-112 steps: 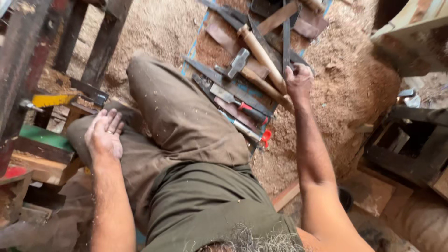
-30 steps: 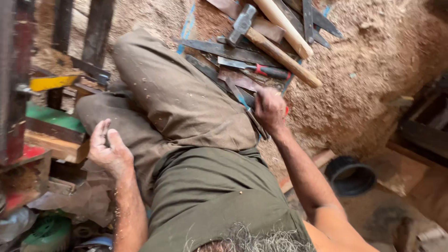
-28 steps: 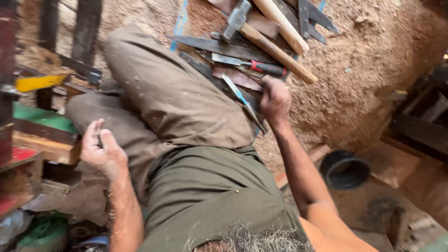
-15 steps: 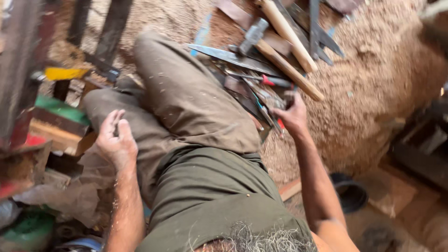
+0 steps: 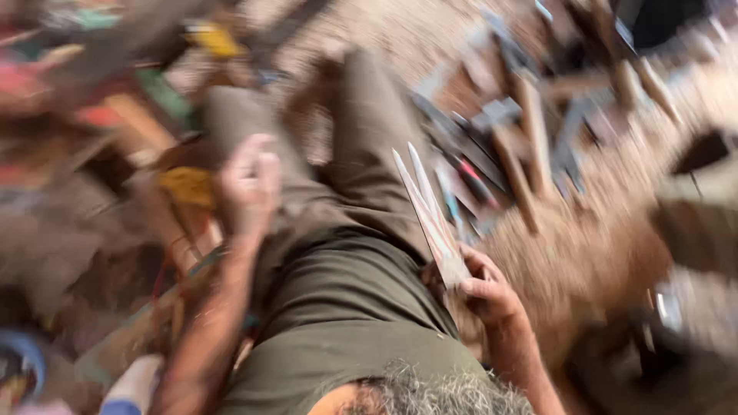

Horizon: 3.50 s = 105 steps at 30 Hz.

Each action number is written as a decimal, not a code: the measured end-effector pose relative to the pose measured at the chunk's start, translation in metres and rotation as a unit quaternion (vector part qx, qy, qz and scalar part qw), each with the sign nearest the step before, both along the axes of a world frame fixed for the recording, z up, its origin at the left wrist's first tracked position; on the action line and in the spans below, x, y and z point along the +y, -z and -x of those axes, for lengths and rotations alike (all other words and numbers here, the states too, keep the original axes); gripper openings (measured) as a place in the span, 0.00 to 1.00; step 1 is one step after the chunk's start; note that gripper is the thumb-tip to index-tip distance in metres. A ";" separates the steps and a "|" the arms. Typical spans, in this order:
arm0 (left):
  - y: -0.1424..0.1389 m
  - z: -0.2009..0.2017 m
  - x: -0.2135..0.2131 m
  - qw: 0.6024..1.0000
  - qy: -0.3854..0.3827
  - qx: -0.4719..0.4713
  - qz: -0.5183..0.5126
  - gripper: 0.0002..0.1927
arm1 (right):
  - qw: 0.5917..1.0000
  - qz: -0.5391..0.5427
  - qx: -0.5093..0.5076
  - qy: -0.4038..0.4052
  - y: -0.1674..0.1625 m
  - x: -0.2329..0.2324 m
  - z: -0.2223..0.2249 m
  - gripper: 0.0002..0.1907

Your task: The person uses a chisel to shape a rotating wooden piece mounted on a lathe. They hold the chisel with both hands and guide it along the spinning wood to carve a decorative pattern. The person briefly touches their face and then resumes shaping the wood.

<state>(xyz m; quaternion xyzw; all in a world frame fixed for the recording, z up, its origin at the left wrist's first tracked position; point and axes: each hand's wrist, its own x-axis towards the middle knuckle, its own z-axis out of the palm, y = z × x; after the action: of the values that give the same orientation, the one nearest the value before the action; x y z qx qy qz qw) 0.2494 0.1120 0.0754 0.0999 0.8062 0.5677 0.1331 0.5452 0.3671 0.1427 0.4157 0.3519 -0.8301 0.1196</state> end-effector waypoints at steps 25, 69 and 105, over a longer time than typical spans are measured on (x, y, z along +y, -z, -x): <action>0.003 0.198 -0.089 0.809 0.210 0.433 0.337 0.28 | 0.929 -0.145 0.281 -0.191 0.089 -0.172 0.395 0.42; 0.018 0.183 -0.073 0.814 0.131 0.478 0.304 0.34 | 0.871 -0.281 0.298 -0.270 0.093 -0.121 0.394 0.37; -0.164 -0.085 0.082 0.568 0.464 -0.284 -0.618 0.21 | 0.715 -0.689 -0.023 -0.117 0.119 0.140 0.008 0.07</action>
<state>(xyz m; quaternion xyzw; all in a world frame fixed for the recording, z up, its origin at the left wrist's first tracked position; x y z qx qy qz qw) 0.3344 0.1943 0.2396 0.3520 0.0229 0.7869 0.5063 0.5368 0.5071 0.0240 0.3577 0.8693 -0.3274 -0.0956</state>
